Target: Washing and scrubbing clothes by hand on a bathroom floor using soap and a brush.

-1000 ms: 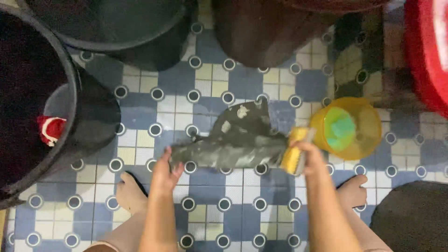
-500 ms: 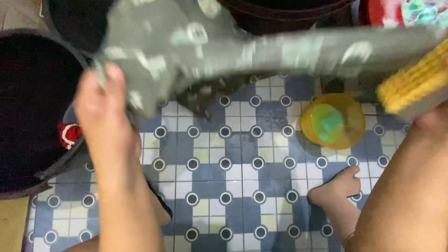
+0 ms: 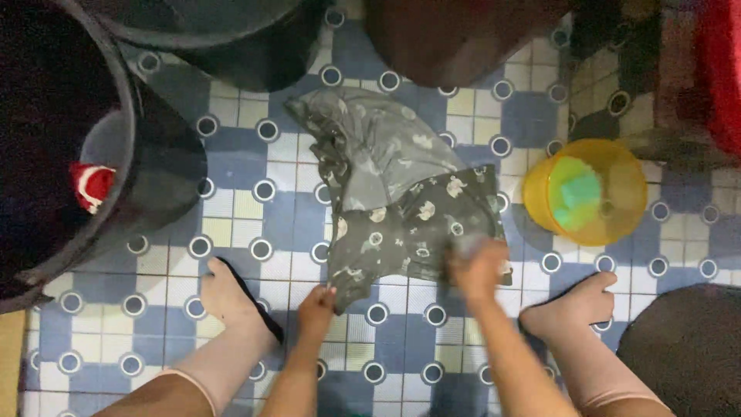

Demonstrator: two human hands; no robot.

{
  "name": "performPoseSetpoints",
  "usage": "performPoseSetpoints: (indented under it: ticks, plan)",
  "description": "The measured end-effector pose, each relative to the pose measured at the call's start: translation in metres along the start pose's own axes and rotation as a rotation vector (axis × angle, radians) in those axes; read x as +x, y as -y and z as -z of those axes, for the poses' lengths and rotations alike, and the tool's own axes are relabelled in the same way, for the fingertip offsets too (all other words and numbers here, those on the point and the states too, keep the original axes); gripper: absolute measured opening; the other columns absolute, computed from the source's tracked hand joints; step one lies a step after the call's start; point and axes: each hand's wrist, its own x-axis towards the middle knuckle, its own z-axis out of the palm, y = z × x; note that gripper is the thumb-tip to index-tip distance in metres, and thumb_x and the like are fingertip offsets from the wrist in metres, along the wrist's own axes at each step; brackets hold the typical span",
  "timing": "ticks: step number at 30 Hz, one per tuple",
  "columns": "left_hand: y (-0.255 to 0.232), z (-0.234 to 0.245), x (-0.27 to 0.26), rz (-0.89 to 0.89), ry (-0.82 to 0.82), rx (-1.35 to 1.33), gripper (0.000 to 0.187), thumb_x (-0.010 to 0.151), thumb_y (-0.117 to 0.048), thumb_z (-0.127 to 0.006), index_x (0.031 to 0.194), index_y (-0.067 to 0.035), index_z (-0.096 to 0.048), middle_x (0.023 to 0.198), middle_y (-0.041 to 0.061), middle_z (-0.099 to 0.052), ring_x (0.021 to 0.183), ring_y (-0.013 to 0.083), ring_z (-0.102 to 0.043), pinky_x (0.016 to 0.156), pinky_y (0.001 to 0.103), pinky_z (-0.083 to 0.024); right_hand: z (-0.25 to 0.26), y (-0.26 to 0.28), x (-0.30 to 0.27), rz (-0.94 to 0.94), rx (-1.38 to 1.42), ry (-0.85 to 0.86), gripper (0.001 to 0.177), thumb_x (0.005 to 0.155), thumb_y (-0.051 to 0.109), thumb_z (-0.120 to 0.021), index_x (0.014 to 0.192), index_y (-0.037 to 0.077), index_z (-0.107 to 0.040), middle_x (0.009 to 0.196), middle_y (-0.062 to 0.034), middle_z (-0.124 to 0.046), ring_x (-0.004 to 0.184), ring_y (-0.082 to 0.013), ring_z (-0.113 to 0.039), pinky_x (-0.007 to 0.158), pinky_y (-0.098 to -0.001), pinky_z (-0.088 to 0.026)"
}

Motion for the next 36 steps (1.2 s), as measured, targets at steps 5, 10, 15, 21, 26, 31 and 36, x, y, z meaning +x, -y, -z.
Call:
performPoseSetpoints:
  ticks: [5,10,15,21,26,31,36]
  plan:
    - [-0.03,0.04,0.006,0.073,0.199,-0.253,0.029,0.08,-0.017,-0.071,0.108,-0.012,-0.07,0.083,0.01,-0.074,0.07,0.0226,-0.071,0.065,0.038,-0.055,-0.049,0.158,-0.047,0.831,0.126,0.502,0.027,0.098,0.037,-0.068,0.117,0.018,-0.064,0.116,-0.0103,-0.069,0.111,-0.0301,-0.065,0.093,-0.0428,-0.05]
    - [0.0,0.034,0.018,-0.131,0.134,-0.15,0.01,0.089,-0.02,-0.07,0.087,-0.01,-0.071,0.077,0.013,-0.071,0.071,0.0274,-0.069,0.066,0.04,-0.055,-0.02,0.111,0.068,0.976,-0.119,0.492,0.031,0.097,0.027,-0.057,0.124,0.024,-0.071,0.113,-0.0101,-0.07,0.101,-0.0335,-0.068,0.089,-0.0465,-0.054]
    - [-0.003,0.035,0.006,0.088,0.188,-0.053,0.02,0.09,-0.024,-0.074,0.085,-0.007,-0.067,0.08,0.016,-0.07,0.072,0.0297,-0.068,0.067,0.042,-0.054,-0.031,0.105,0.073,0.394,-0.245,0.196,0.042,0.094,0.028,-0.056,0.134,0.018,-0.064,0.109,-0.0236,-0.065,0.092,-0.0413,-0.064,0.079,-0.0528,-0.053]
    - [-0.004,0.053,-0.002,-0.119,0.102,-0.216,0.016,0.085,-0.006,-0.074,0.099,-0.002,-0.067,0.079,0.01,-0.067,0.067,0.0159,-0.061,0.059,0.033,-0.05,-0.167,0.092,0.002,1.054,-0.025,0.231,0.037,0.088,0.028,-0.059,0.12,0.013,-0.069,0.113,-0.0179,-0.069,0.102,-0.0356,-0.066,0.087,-0.0497,-0.052]
    - [0.0,0.046,-0.006,0.082,0.193,-0.552,0.007,0.093,-0.005,-0.067,0.086,-0.005,-0.064,0.069,0.0,-0.063,0.061,0.0052,-0.059,0.056,0.026,-0.051,-0.032,0.121,0.1,0.592,-0.181,0.243,0.047,0.095,0.034,-0.062,0.142,0.028,-0.056,0.115,-0.0233,-0.063,0.097,-0.0445,-0.063,0.085,-0.0537,-0.052]
    - [0.016,0.032,-0.008,0.129,0.193,-0.667,0.01,0.09,0.001,-0.066,0.083,-0.002,-0.059,0.07,0.001,-0.054,0.061,0.0066,-0.05,0.054,0.026,-0.046,-0.111,0.146,-0.009,0.469,0.07,0.489,0.058,0.097,0.035,-0.059,0.151,0.018,-0.046,0.129,-0.0272,-0.058,0.115,-0.0454,-0.058,0.098,-0.0532,-0.045]
    - [0.027,0.038,-0.01,-0.1,0.182,-0.522,0.007,0.089,0.003,-0.065,0.088,-0.004,-0.067,0.075,0.0,-0.061,0.064,0.0058,-0.058,0.055,0.025,-0.049,-0.068,0.179,-0.008,0.826,0.154,0.573,0.056,0.095,0.032,-0.063,0.149,0.024,-0.051,0.142,-0.0314,-0.051,0.118,-0.0473,-0.06,0.097,-0.0517,-0.05]
